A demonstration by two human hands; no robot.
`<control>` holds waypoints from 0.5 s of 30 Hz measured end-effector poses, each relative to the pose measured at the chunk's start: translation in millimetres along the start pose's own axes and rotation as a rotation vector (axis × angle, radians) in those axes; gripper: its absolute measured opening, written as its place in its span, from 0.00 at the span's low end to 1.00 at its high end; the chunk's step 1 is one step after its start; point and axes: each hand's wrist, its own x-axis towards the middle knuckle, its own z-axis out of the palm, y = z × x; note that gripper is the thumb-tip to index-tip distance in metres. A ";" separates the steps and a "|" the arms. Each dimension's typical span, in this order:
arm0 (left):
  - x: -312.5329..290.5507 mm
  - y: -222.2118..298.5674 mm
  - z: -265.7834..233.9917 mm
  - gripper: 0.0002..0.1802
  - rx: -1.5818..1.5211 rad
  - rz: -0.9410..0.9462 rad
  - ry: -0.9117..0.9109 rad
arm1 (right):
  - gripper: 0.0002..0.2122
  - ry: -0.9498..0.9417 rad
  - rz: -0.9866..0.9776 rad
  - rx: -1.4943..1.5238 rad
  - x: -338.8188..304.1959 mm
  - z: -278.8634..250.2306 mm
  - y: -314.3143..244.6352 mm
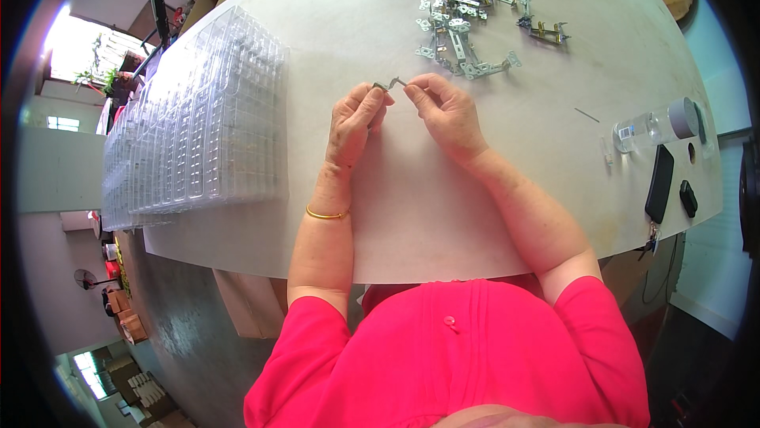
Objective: The person assembles metal brackets by hand by picking up a bracket and a pin, fitting the pin into the bracket, and placing the finished unit into a plastic tray.
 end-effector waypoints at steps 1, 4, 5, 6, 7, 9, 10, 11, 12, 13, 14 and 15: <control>-0.2 0.2 0.2 0.16 0.032 0.012 0.001 | 0.06 -0.006 -0.012 -0.018 0.1 -0.6 0.3; -2.2 1.4 1.7 0.15 0.079 -0.001 -0.070 | 0.06 -0.018 -0.026 -0.052 0.0 -1.5 0.3; -2.3 1.8 2.7 0.15 0.079 -0.003 -0.069 | 0.06 -0.024 -0.029 -0.068 -0.1 -1.6 -0.1; -2.9 2.8 4.5 0.15 0.097 0.000 -0.056 | 0.06 -0.026 -0.026 -0.068 -0.5 -1.4 -2.4; -3.5 3.3 6.1 0.15 0.116 0.004 -0.042 | 0.06 -0.034 0.006 -0.026 -0.6 -1.2 -6.1; -3.4 3.1 7.9 0.15 0.141 0.001 -0.035 | 0.06 -0.044 0.042 0.017 -0.5 -1.2 -9.2; -3.2 3.6 8.7 0.14 0.167 0.002 -0.030 | 0.07 -0.075 0.104 0.129 0.2 -1.4 -9.1; -3.3 4.5 9.1 0.14 0.166 -0.002 -0.028 | 0.08 -0.105 0.166 0.241 1.2 -2.0 -9.2; -3.5 7.5 9.9 0.14 0.147 -0.025 -0.038 | 0.08 -0.107 0.169 0.242 2.2 -3.9 -10.5; -3.7 8.5 10.3 0.14 0.128 -0.048 -0.048 | 0.09 -0.143 0.223 0.323 3.5 -7.3 -12.1; -3.3 6.0 9.9 0.14 0.127 -0.051 -0.046 | 0.10 -0.178 0.276 0.403 4.8 -9.9 -12.5; -2.7 3.7 9.7 0.13 0.125 -0.023 -0.060 | 0.10 -0.180 0.278 0.404 6.3 -11.2 -11.7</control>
